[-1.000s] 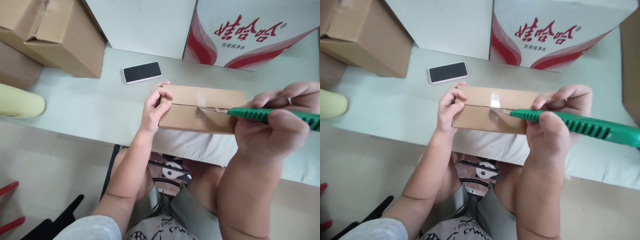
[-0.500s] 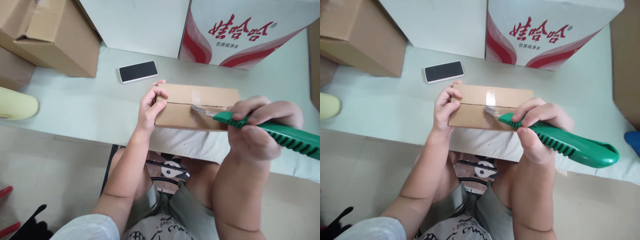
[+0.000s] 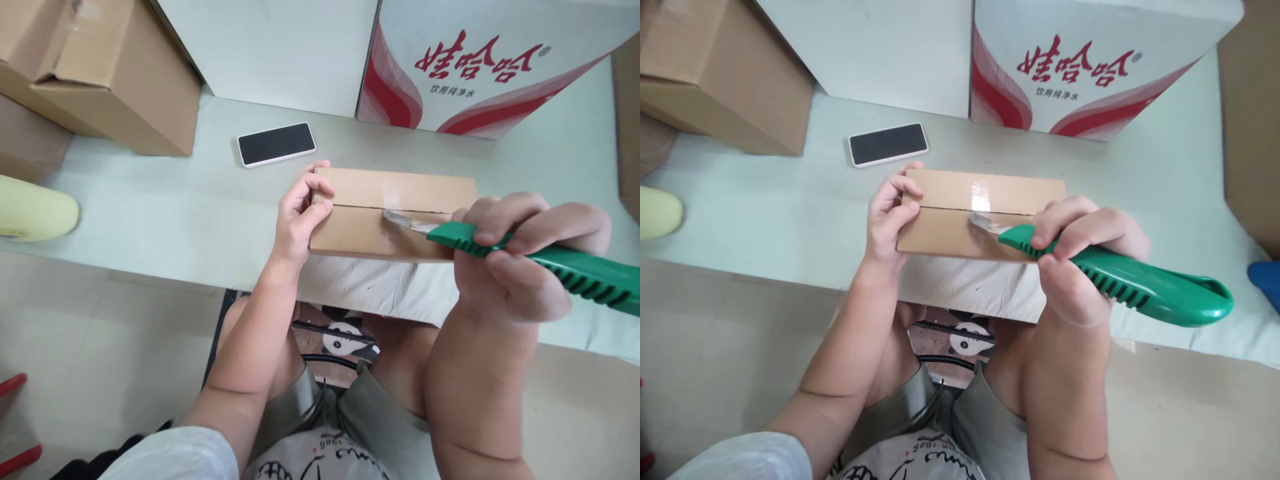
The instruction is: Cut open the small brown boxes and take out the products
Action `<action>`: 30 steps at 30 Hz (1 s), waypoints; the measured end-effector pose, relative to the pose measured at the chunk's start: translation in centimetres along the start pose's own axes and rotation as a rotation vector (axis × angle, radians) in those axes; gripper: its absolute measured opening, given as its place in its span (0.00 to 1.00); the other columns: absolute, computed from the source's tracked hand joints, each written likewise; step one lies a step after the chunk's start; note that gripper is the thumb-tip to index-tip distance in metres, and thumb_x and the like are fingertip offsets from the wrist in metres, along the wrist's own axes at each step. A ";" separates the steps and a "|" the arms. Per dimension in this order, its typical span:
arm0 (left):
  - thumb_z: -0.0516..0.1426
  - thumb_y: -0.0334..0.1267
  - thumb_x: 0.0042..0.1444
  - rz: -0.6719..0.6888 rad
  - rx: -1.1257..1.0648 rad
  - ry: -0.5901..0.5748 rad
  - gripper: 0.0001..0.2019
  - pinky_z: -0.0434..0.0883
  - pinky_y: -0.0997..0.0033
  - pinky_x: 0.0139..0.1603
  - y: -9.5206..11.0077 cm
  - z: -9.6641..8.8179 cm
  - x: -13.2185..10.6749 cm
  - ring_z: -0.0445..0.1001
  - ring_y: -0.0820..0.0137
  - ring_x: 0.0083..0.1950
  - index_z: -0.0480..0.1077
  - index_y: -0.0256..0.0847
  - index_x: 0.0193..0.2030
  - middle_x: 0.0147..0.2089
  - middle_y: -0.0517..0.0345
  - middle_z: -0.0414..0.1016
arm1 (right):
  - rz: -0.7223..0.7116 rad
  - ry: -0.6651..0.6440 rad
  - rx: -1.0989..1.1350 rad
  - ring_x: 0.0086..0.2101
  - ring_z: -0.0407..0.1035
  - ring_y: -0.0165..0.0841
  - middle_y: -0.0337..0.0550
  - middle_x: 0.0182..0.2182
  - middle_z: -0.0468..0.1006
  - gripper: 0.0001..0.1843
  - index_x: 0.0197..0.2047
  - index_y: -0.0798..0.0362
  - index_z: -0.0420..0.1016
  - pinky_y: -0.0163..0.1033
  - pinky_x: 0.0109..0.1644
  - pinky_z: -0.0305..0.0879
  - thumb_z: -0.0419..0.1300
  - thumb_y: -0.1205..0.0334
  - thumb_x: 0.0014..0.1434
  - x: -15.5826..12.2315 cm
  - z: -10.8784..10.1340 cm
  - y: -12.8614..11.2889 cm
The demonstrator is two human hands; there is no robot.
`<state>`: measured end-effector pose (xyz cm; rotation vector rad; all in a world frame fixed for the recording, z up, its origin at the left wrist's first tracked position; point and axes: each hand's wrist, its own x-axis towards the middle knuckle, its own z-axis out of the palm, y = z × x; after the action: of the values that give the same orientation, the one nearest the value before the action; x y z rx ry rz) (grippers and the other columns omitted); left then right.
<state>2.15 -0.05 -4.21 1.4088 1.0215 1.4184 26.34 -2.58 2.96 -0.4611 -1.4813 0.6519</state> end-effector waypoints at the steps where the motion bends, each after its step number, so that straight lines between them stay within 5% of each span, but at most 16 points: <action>1: 0.62 0.53 0.60 0.004 0.002 0.000 0.12 0.69 0.45 0.72 0.0 0.0 0.0 0.66 0.49 0.75 0.72 0.49 0.41 0.65 0.56 0.73 | 0.009 0.004 -0.001 0.22 0.63 0.25 0.34 0.24 0.71 0.24 0.22 0.52 0.51 0.38 0.24 0.61 0.67 0.64 0.50 0.0 0.0 0.0; 14: 0.62 0.56 0.60 0.014 0.020 0.001 0.15 0.71 0.44 0.71 0.3 0.0 -0.2 0.68 0.48 0.75 0.72 0.47 0.41 0.67 0.50 0.74 | 0.086 0.184 -0.042 0.23 0.67 0.28 0.35 0.23 0.74 0.12 0.25 0.51 0.68 0.38 0.25 0.65 0.70 0.62 0.45 -0.4 0.9 -0.8; 30: 0.65 0.57 0.57 0.024 -0.072 0.004 0.17 0.69 0.46 0.70 0.0 -0.1 -0.1 0.65 0.46 0.76 0.73 0.46 0.41 0.65 0.48 0.74 | 0.030 0.117 -0.072 0.26 0.71 0.29 0.37 0.26 0.77 0.09 0.30 0.51 0.72 0.37 0.27 0.68 0.70 0.62 0.51 -0.6 0.8 -1.2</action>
<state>2.05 -0.14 -4.26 1.3705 0.9496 1.4619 25.75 -3.93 3.30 -0.5690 -1.3921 0.5868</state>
